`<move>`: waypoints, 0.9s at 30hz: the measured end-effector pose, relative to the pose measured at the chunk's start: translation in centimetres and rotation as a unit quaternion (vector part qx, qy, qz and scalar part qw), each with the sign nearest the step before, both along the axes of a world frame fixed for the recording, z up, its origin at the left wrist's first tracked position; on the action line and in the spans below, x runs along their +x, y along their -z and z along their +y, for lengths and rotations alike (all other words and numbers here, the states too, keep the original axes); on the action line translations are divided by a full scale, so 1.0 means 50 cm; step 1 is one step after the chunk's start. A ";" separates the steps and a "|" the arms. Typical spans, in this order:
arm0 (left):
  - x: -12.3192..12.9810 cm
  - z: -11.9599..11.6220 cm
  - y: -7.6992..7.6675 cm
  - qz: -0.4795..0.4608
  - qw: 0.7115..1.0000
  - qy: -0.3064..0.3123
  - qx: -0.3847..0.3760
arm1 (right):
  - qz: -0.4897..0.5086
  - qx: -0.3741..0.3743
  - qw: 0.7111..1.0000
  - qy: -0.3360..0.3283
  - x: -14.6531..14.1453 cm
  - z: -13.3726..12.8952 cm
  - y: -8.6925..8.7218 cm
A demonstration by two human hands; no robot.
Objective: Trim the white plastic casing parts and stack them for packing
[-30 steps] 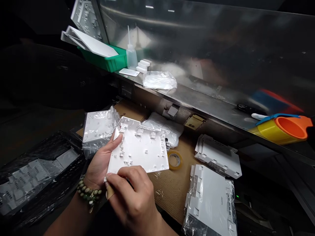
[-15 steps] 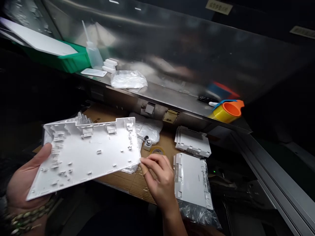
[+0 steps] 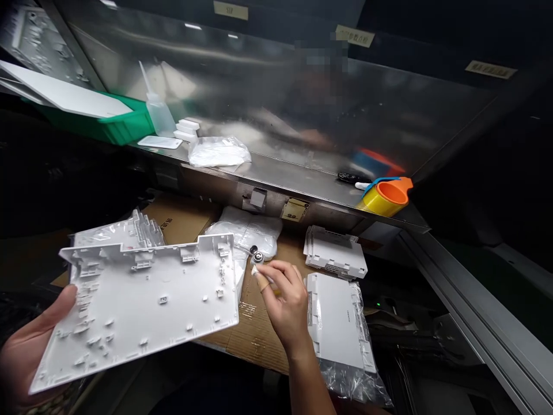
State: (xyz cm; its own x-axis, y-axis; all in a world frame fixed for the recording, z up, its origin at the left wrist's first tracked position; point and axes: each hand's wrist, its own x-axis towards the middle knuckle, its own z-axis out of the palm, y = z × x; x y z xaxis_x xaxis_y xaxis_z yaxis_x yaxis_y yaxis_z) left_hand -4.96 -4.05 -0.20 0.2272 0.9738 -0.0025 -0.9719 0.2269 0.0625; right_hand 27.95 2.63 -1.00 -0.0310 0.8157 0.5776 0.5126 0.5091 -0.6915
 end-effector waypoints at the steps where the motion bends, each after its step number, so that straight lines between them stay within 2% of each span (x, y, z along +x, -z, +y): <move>1: -0.005 -0.007 0.011 -0.001 1.000 0.008 0.002 | 0.022 0.008 1.000 0.006 -0.008 0.004 -0.010; 4: -0.017 -0.022 0.042 0.000 0.999 0.041 -0.002 | 0.059 0.027 0.998 0.004 -0.034 0.016 -0.031; 6: -0.014 -0.029 0.052 0.011 0.998 0.056 -0.007 | 0.057 0.023 0.998 -0.008 -0.044 0.024 -0.032; 13: 0.034 -0.037 0.024 0.106 0.993 0.048 -0.005 | 0.034 -0.021 0.999 -0.033 -0.031 0.040 0.017; 16: 0.038 -0.038 0.024 0.136 0.989 0.052 0.009 | 0.014 -0.033 0.998 -0.042 -0.028 0.045 0.039; 18: 0.037 -0.039 0.028 0.143 0.988 0.055 0.001 | 0.022 -0.024 0.999 -0.023 -0.029 0.045 0.051; 23: 0.036 -0.044 0.041 0.147 0.988 0.003 -0.056 | 0.006 -0.005 0.999 -0.032 -0.021 0.046 0.083; 27: 0.043 -0.052 0.050 0.188 0.978 -0.052 -0.074 | 0.008 -0.034 0.999 0.016 -0.018 0.050 0.089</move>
State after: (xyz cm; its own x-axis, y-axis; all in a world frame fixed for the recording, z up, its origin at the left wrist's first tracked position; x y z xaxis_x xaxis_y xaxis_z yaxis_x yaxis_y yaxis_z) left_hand -2.82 -6.65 -2.68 0.0824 0.9744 -0.2091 -0.9045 0.1612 0.3948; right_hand 27.07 5.14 -5.46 0.0044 0.8536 0.5209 0.5161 0.4442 -0.7323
